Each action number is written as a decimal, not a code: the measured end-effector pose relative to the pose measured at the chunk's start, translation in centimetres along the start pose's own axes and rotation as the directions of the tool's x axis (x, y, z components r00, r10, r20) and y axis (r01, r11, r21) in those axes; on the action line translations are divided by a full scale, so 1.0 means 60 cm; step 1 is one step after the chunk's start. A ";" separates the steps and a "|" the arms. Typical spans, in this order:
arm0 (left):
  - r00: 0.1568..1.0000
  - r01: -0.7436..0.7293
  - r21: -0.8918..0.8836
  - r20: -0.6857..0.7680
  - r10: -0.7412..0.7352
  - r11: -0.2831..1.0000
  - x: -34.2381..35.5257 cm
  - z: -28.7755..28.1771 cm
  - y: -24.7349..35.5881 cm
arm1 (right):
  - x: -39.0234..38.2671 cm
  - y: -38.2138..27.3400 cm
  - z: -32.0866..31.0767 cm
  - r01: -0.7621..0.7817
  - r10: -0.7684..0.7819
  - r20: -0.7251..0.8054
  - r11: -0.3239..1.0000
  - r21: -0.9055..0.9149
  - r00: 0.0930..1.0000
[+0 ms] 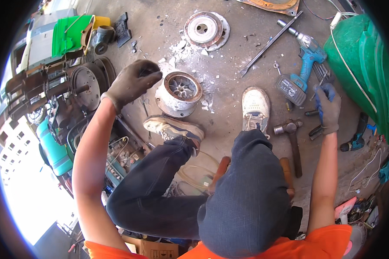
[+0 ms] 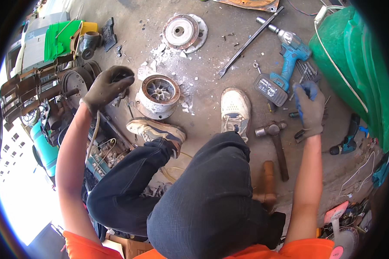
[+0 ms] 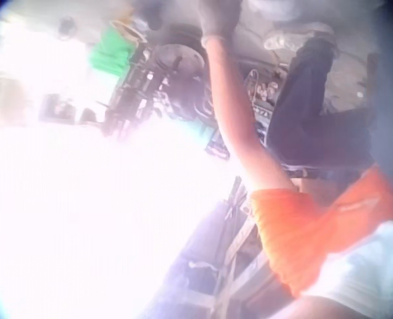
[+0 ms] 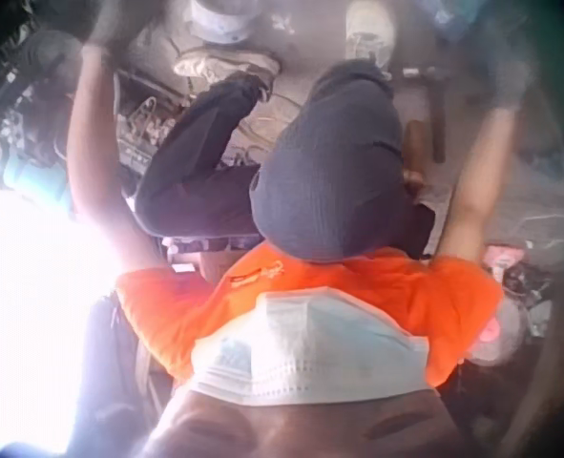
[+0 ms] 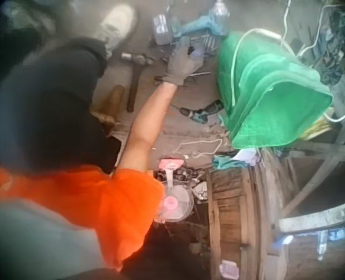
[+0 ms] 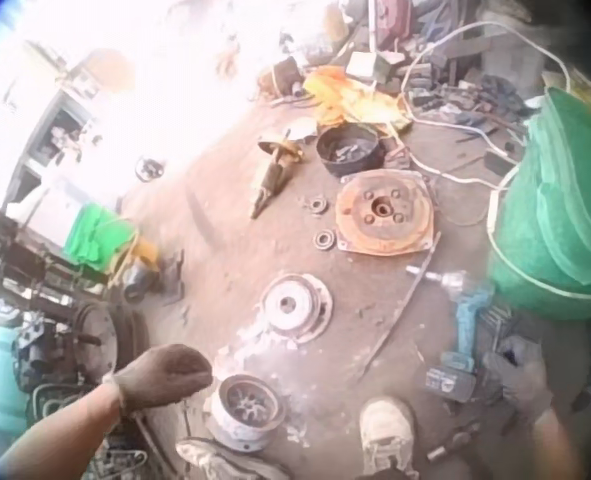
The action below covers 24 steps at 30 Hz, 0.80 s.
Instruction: The person sits on a low stool and works on a cylindrical metal housing, using a hammer to tap a component, then a screwdriver to pry out a pin, and pliers to remove it. The person handles the housing and small metal parts throughout.
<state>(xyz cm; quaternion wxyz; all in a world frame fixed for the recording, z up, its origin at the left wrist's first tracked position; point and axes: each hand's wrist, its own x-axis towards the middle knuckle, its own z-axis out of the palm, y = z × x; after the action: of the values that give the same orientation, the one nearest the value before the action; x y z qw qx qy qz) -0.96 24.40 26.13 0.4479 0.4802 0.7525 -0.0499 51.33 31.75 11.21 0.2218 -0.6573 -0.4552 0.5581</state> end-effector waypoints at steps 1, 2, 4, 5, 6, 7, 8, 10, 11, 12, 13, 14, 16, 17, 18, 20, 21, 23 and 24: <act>0.996 -0.059 -0.161 0.059 0.069 0.985 0.027 0.013 0.029 | -0.025 -0.029 0.053 0.041 -0.052 0.087 0.992 0.118 0.995; 0.980 -0.123 -0.277 0.116 0.160 0.953 0.052 0.033 0.060 | -0.046 -0.064 0.105 0.078 -0.116 0.153 0.969 0.234 0.981; 0.932 -0.203 -0.420 0.194 0.306 0.885 0.081 0.077 0.103 | -0.057 -0.118 0.208 0.124 -0.184 0.306 0.971 0.204 0.934; 0.906 -0.230 -0.449 0.224 0.358 0.863 0.084 0.094 0.116 | -0.049 -0.120 0.265 0.208 -0.265 0.331 0.958 0.200 0.906; 0.879 -0.178 -0.584 0.269 0.395 0.792 0.081 0.107 0.126 | -0.049 -0.141 0.313 0.197 -0.231 0.341 0.971 0.132 0.911; 0.914 -0.054 -0.649 0.274 0.300 0.759 0.086 0.126 0.122 | -0.047 -0.165 0.341 0.212 -0.193 0.399 0.977 -0.005 0.896; 0.939 -0.015 -0.682 0.242 0.245 0.731 0.090 0.127 0.112 | -0.042 -0.156 0.369 0.231 -0.213 0.391 0.973 0.001 0.895; 0.968 0.017 -0.743 0.179 0.175 0.669 0.099 0.131 0.094 | -0.037 -0.144 0.383 0.189 -0.154 0.462 0.981 -0.031 0.874; 0.970 0.000 -0.717 0.170 0.174 0.697 0.101 0.138 0.077 | -0.036 -0.138 0.390 0.173 -0.126 0.503 0.984 -0.048 0.855; 0.971 -0.023 -0.688 0.156 0.179 0.725 0.103 0.145 0.056 | -0.042 -0.128 0.386 0.256 -0.193 0.532 0.966 -0.047 0.825; 0.972 -0.047 -0.658 0.142 0.185 0.751 0.104 0.151 0.036 | -0.047 -0.116 0.377 0.284 -0.221 0.527 0.958 -0.040 0.821; 0.980 -0.144 -0.587 0.028 0.197 0.797 0.100 0.156 0.016 | -0.052 -0.099 0.355 0.306 -0.239 0.517 0.951 -0.046 0.822; 0.985 -0.163 -0.571 -0.049 0.165 0.804 0.082 0.152 -0.041 | -0.065 -0.062 0.294 0.369 -0.289 0.446 0.924 -0.100 0.847; 0.984 -0.174 -0.622 -0.082 0.157 0.764 0.080 0.163 -0.086 | -0.069 -0.045 0.256 0.407 -0.326 0.377 0.900 -0.156 0.867; 0.966 -0.258 -0.490 -0.151 0.210 0.833 0.077 0.175 -0.123 | -0.079 -0.031 0.219 0.276 -0.234 0.308 0.956 -0.101 0.922; 0.953 -0.276 -0.516 -0.256 0.162 0.811 0.065 0.215 -0.170 | -0.106 -0.001 0.147 0.007 -0.014 0.182 0.999 0.038 0.983; 0.963 -0.220 -0.633 -0.264 0.060 0.742 0.064 0.224 -0.146 | -0.119 0.018 0.109 -0.125 0.112 0.111 0.986 0.112 0.987; 0.898 -0.246 -0.443 -0.439 0.030 0.862 0.077 0.252 -0.144 | -0.140 0.073 0.055 -0.107 0.110 -0.019 0.985 0.133 0.994; 0.843 -0.272 -0.419 -0.538 0.004 0.866 0.085 0.268 -0.152 | -0.152 0.123 0.018 -0.157 0.161 -0.024 0.979 0.126 0.987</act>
<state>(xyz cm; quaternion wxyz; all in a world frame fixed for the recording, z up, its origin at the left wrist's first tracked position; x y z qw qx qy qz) 1.42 14.84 9.64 0.3349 0.4039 0.7954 0.3033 53.26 20.23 9.89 0.2248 -0.6861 -0.3617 0.5899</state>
